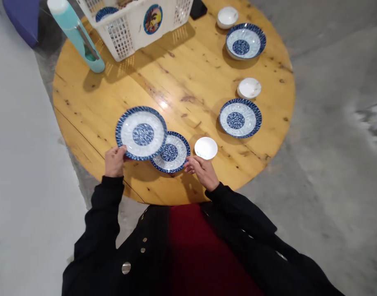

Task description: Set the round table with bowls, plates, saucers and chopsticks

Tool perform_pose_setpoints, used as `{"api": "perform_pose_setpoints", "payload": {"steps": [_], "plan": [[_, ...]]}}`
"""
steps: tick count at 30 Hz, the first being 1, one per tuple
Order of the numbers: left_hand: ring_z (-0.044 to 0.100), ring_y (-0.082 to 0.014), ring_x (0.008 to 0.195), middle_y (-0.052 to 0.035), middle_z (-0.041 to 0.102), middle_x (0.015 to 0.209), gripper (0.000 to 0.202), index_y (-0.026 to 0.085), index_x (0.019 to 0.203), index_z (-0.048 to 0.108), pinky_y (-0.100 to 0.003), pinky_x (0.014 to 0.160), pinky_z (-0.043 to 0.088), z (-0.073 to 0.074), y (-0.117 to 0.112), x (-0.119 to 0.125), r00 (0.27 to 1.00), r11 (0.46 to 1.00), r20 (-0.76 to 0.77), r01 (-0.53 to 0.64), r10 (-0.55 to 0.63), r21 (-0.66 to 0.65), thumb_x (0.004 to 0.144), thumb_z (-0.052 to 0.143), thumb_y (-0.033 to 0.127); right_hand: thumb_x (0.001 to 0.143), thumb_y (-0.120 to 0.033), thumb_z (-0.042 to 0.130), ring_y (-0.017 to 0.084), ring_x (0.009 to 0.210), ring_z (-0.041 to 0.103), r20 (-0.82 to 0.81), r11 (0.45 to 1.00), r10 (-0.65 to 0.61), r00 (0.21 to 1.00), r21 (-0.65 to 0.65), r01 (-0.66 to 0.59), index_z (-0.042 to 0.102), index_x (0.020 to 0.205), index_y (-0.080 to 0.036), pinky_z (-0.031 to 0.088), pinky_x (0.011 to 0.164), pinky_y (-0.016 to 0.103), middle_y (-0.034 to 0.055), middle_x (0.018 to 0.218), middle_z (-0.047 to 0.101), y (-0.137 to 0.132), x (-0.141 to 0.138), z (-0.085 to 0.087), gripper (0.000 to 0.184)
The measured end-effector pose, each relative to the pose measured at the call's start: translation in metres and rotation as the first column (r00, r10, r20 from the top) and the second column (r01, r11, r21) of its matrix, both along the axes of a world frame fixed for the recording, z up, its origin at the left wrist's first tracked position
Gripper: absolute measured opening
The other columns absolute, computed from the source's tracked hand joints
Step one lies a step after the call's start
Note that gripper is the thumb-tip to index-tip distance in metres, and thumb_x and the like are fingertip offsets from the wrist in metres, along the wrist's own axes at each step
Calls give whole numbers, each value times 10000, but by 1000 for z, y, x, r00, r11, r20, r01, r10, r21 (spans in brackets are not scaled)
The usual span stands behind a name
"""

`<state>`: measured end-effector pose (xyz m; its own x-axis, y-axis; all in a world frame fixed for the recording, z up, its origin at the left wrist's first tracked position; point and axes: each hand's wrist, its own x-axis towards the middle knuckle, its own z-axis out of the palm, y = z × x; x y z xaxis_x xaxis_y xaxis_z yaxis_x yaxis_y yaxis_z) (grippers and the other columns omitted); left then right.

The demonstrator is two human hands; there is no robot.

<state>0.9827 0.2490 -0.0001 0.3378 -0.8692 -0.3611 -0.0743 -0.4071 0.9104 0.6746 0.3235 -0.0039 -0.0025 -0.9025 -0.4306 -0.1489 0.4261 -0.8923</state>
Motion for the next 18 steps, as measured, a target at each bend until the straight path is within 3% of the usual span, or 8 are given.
{"api": "perform_pose_setpoints", "payload": {"steps": [5,8,11,14,18], "plan": [[541,-131,456,22,556,546,251,174,630,570,-250,446,494,-23,25,-48,963,958,-23,268,-267,102,753,616,388,923,-667,407,181,648,640,-182,993,107,977,-29,-114,589,793,-185,457,582,265,59,725,674,-23,2,-7,531],[563,-146,454,11,562,535,265,185,609,550,-259,469,496,-28,27,-58,938,929,13,340,-346,149,792,577,376,916,-516,482,178,615,582,-445,984,147,883,-26,-177,512,643,-203,408,597,266,43,590,600,-28,1,-14,416],[582,-163,464,-4,588,520,294,197,597,533,-262,496,482,-26,24,-59,898,892,98,404,-429,202,822,556,386,915,-400,470,174,587,558,-529,975,207,823,44,-218,512,615,-204,371,591,264,40,543,586,-27,0,-19,361],[593,-181,498,-18,602,493,336,210,580,527,-264,537,452,-21,19,-57,802,832,246,477,-544,285,852,524,408,923,-395,457,172,559,546,-556,968,248,794,105,-229,546,618,-196,336,569,263,38,514,576,-26,0,-23,374],[610,-206,602,-44,635,546,402,212,543,534,-276,597,390,-14,8,-55,593,737,438,524,-675,426,873,493,438,916,-428,492,162,562,524,-650,962,268,711,146,-229,582,622,-180,262,542,269,50,565,594,-26,1,-27,395]]}}
